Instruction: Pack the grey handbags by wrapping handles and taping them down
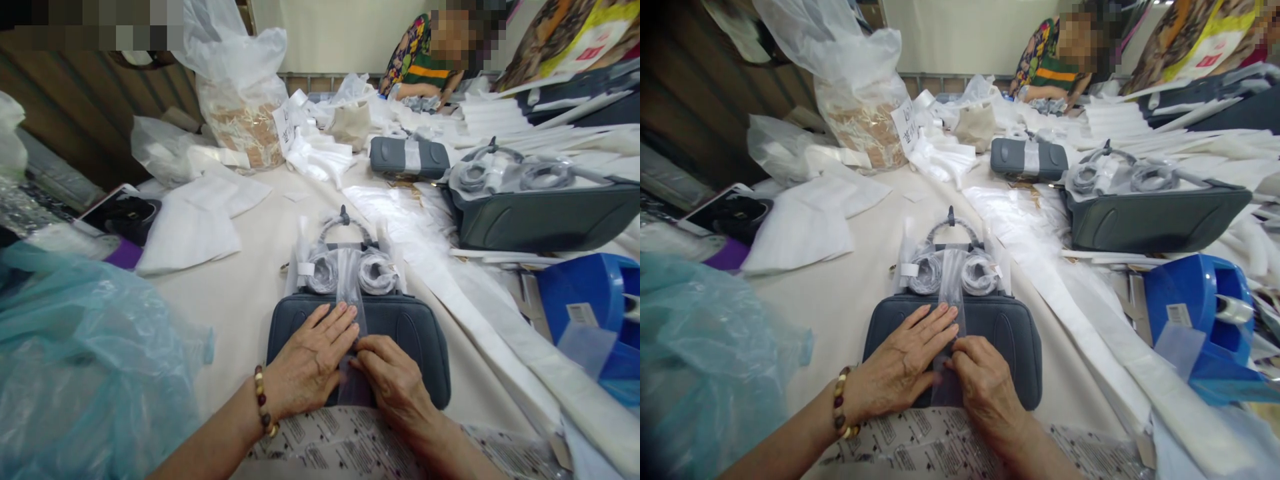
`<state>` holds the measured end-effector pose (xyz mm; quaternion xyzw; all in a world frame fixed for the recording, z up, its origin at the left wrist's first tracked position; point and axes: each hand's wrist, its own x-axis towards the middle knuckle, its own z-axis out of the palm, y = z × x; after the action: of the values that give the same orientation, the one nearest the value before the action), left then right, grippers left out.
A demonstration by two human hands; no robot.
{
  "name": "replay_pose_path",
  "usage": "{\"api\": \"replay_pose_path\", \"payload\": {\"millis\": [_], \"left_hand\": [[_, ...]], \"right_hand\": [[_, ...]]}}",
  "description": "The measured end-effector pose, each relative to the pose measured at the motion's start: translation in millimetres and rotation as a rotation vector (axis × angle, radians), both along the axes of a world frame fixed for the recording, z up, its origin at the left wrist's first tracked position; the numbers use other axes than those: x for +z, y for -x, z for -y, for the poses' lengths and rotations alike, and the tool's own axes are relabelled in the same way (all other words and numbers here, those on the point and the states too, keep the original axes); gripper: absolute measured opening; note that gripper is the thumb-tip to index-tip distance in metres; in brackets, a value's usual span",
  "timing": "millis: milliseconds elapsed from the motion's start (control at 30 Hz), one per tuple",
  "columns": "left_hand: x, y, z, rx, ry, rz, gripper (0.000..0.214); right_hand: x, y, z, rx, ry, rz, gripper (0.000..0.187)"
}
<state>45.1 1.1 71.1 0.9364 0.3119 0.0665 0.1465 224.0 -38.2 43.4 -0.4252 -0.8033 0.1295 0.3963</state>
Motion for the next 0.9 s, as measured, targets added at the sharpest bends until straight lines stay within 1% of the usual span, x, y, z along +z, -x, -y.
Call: {"api": "replay_pose_path", "payload": {"millis": [133,233,333,467,567,667,767,833,900], "left_hand": [[6.4,1.9,-1.0,0.002,0.081,0.016,0.065],[9.7,1.7,-1.4,0.012,0.096,0.06,0.067],[9.4,1.3,-0.8,0.023,0.089,0.089,0.058],[3.9,0.2,0.3,0.04,0.046,0.078,0.044],[-1.8,-1.5,0.3,0.051,-0.049,0.077,0.036],[-6.1,-2.5,0.8,0.049,-0.179,0.115,0.032],[-8.5,-0.8,5.8,0.07,-0.367,0.182,0.025],[-10.3,1.6,12.9,0.022,-0.499,0.239,0.02],[-13.4,3.8,21.9,-0.077,-0.562,0.272,0.024]], "right_hand": [[-4.4,4.7,0.1,-0.025,0.003,-0.02,0.014],[-7.7,7.1,2.5,-0.043,-0.001,-0.02,0.014],[-10.2,8.9,5.1,-0.06,-0.004,-0.02,0.016],[-12.2,11.1,5.9,-0.071,-0.026,-0.029,0.019],[-13.5,12.8,5.3,-0.093,-0.059,-0.016,0.021],[-14.3,14.8,4.9,-0.112,-0.095,-0.003,0.021],[-14.2,16.5,5.1,-0.124,-0.106,-0.006,0.021],[-14.1,17.3,5.4,-0.129,-0.099,-0.011,0.021],[-14.1,18.0,5.5,-0.131,-0.092,-0.009,0.021]]}}
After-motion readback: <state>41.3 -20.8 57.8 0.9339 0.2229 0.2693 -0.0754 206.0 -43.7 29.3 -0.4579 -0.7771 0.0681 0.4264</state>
